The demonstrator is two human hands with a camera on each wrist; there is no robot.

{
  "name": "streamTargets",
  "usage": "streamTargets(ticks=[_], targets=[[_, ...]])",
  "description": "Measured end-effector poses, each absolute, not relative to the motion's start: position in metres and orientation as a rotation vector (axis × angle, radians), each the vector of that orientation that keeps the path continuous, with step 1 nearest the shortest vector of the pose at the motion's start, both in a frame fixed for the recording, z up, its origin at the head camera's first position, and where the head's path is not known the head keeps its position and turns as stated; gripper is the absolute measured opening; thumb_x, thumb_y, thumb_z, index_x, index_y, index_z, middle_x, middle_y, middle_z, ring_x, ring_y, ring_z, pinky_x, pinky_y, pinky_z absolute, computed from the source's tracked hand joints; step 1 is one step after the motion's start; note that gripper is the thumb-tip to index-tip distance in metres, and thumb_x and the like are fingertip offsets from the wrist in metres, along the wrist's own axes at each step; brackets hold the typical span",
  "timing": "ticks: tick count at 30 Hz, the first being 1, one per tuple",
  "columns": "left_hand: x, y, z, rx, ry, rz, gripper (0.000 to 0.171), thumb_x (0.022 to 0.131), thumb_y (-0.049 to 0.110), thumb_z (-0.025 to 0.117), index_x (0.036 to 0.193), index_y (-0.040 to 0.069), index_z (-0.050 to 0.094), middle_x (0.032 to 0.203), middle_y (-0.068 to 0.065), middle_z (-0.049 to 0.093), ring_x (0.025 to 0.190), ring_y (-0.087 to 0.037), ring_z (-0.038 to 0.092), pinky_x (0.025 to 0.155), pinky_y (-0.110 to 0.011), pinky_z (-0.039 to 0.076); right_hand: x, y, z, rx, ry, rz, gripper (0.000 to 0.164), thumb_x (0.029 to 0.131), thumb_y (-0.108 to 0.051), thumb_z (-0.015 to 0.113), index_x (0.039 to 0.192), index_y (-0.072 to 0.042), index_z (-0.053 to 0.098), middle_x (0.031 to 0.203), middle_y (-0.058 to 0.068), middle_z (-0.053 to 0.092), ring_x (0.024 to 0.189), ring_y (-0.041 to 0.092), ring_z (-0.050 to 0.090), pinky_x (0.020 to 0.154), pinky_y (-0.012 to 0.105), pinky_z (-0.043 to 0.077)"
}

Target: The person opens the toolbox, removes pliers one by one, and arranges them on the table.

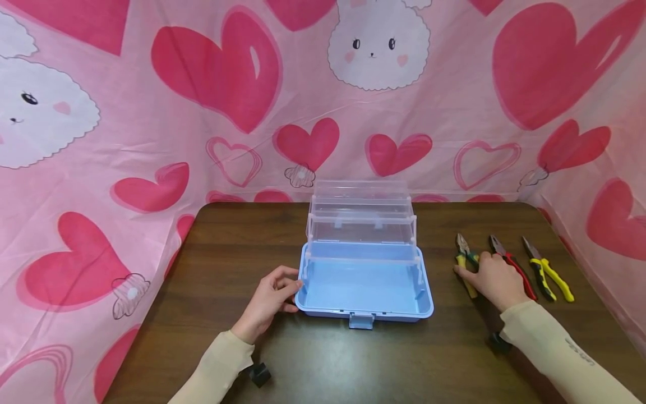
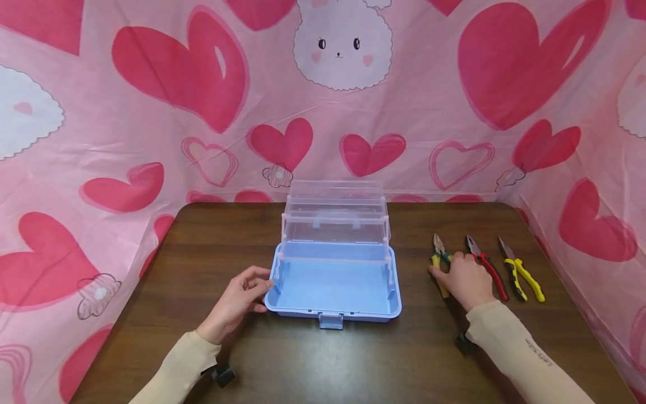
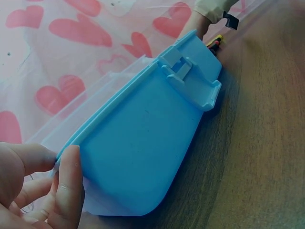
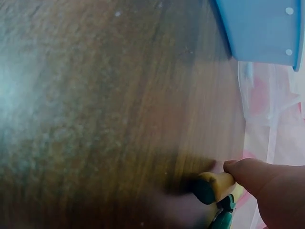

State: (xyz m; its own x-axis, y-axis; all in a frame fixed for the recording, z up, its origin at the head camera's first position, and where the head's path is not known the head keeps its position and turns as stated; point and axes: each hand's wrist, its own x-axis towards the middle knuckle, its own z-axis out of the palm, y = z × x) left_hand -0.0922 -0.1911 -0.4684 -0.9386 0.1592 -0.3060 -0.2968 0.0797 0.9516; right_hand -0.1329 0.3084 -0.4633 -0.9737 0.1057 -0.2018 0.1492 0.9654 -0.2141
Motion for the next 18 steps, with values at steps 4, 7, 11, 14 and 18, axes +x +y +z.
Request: streamTargets(ticks=[4, 7, 11, 14, 18], targets=[[-0.092, -0.19, -0.468, -0.127, 2.034, 1.926, 0.033, 0.1, 0.017, 0.071, 0.129, 0.004, 0.062, 0.103, -0.02, 0.074, 0.072, -0.023, 0.067, 0.068, -0.033, 0.063, -0.131, 0.31, -0.463, 0.188, 2.924, -0.35, 0.084, 0.095, -0.06, 0.066, 0.111, 0.021, 0.051, 0.086, 0.027, 0.053, 0.068, 0.034, 0.053, 0.06, 0.05, 0.055], [-0.091, -0.19, -0.468, -0.121, 2.029, 1.924, 0.035, 0.1, 0.018, 0.072, 0.13, 0.003, 0.061, 0.103, -0.019, 0.075, 0.071, -0.022, 0.067, 0.068, -0.032, 0.062, -0.126, 0.312, -0.462, 0.177, 2.929, -0.36, 0.084, 0.095, -0.06, 0.064, 0.112, 0.021, 0.051, 0.086, 0.027, 0.054, 0.068, 0.033, 0.053, 0.059, 0.05, 0.056], [-0.09, -0.191, -0.47, -0.115, 2.032, 1.91, 0.039, 0.099, 0.021, 0.073, 0.132, 0.003, 0.06, 0.102, -0.016, 0.075, 0.07, -0.022, 0.067, 0.07, -0.032, 0.062, -0.117, 0.314, -0.46, 0.153, 2.96, -0.373, 0.081, 0.097, -0.056, 0.063, 0.117, 0.021, 0.051, 0.093, 0.034, 0.057, 0.074, 0.04, 0.058, 0.063, 0.057, 0.057], [-0.09, -0.193, -0.471, -0.096, 2.045, 1.901, 0.041, 0.1, 0.024, 0.072, 0.133, 0.003, 0.06, 0.101, -0.014, 0.075, 0.072, -0.023, 0.067, 0.072, -0.032, 0.063, -0.109, 0.313, -0.457, 0.118, 3.021, -0.409, 0.073, 0.099, -0.05, 0.063, 0.118, 0.02, 0.053, 0.101, 0.037, 0.059, 0.081, 0.046, 0.061, 0.068, 0.065, 0.056], [-0.089, -0.198, -0.471, -0.05, 2.065, 1.893, 0.039, 0.106, 0.029, 0.062, 0.134, 0.002, 0.061, 0.102, -0.014, 0.07, 0.081, -0.024, 0.068, 0.075, -0.033, 0.063, -0.098, 0.308, -0.452, 0.028, 3.103, -0.514, 0.061, 0.101, -0.042, 0.064, 0.118, 0.016, 0.057, 0.104, 0.035, 0.06, 0.087, 0.047, 0.061, 0.075, 0.067, 0.054]])
